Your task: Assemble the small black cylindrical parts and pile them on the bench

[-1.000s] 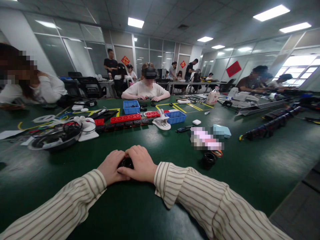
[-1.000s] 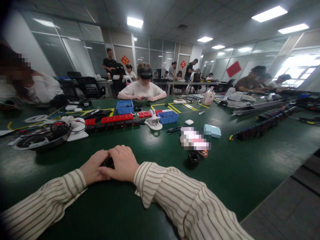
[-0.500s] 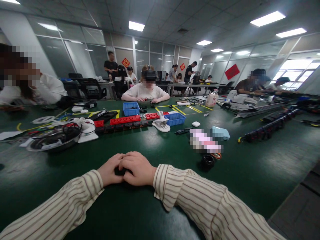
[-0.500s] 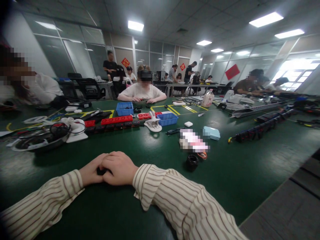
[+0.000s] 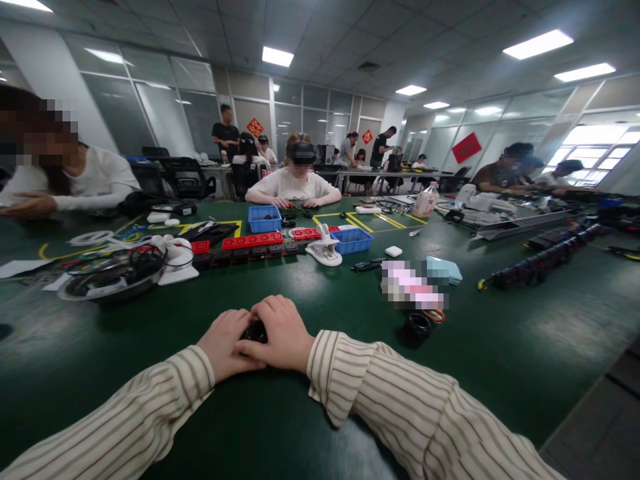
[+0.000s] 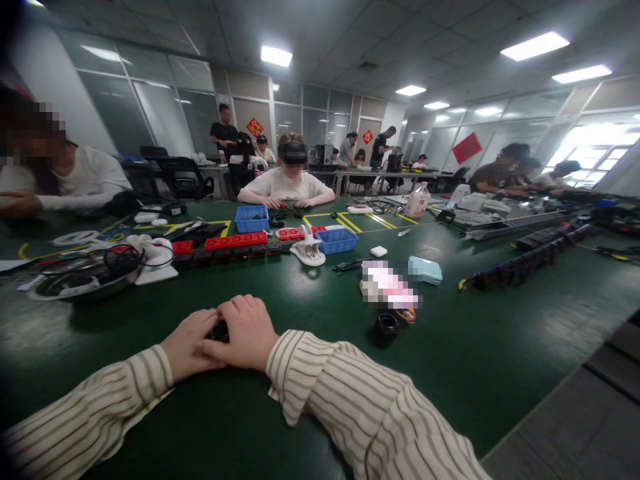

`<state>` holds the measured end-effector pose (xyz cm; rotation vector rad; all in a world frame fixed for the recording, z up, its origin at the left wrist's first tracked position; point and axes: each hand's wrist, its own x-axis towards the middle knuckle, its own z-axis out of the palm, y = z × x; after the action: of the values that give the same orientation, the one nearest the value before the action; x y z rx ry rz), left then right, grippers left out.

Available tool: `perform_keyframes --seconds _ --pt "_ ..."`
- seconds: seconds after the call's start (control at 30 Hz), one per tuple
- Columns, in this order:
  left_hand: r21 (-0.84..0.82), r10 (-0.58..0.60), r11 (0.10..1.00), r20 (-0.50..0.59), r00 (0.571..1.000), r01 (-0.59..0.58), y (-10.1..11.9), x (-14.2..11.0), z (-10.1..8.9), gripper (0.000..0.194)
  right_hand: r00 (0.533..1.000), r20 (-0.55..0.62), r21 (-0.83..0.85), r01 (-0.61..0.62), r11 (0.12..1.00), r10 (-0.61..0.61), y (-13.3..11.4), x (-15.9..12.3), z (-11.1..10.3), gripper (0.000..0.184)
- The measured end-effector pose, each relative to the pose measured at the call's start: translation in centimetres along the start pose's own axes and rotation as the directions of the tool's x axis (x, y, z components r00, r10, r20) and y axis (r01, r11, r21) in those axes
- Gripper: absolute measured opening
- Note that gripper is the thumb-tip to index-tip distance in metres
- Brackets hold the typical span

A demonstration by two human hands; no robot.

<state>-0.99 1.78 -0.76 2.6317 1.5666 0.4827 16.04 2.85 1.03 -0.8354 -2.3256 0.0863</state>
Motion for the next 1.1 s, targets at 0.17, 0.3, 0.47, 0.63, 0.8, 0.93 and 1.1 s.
perform_keyframes --seconds 0.17,0.3,0.47,0.63,0.8,0.93,1.1 --pt "-0.074 -0.007 0.997 0.027 1.0 0.009 0.0 0.1 -0.1 0.039 0.997 0.081 -0.032 0.003 0.999 0.0 0.1 0.2 0.2 0.044" --pt "-0.192 0.028 0.981 -0.009 1.0 -0.029 -0.7 0.3 0.0 0.033 0.998 0.067 -0.033 0.0 0.999 0.002 -0.1 0.3 0.0 0.036" --pt "-0.308 0.117 0.943 -0.056 0.992 -0.129 -1.6 0.3 0.3 0.037 0.992 0.046 0.005 0.116 0.993 -0.116 -0.3 0.2 0.0 0.024" --pt "-0.281 0.125 0.95 -0.061 0.99 -0.137 -2.4 0.0 1.2 0.047 0.964 0.045 0.082 0.257 0.963 -0.261 -0.1 0.0 -0.1 0.026" --pt "-0.16 0.081 0.984 -0.006 0.997 -0.081 -2.4 0.0 1.6 0.055 0.976 -0.011 0.126 0.219 0.968 -0.219 -0.3 -0.1 -0.5 0.043" --pt "-0.016 -0.025 1.0 -0.03 0.999 0.025 -1.3 -0.1 1.2 0.064 0.994 -0.025 0.094 0.111 0.989 -0.109 -0.1 -0.1 -0.2 0.048" --pt "0.022 -0.03 0.999 -0.027 0.999 0.031 -0.4 0.0 0.6 0.052 1.0 0.015 0.046 0.007 0.999 -0.008 0.1 0.1 0.1 0.046"
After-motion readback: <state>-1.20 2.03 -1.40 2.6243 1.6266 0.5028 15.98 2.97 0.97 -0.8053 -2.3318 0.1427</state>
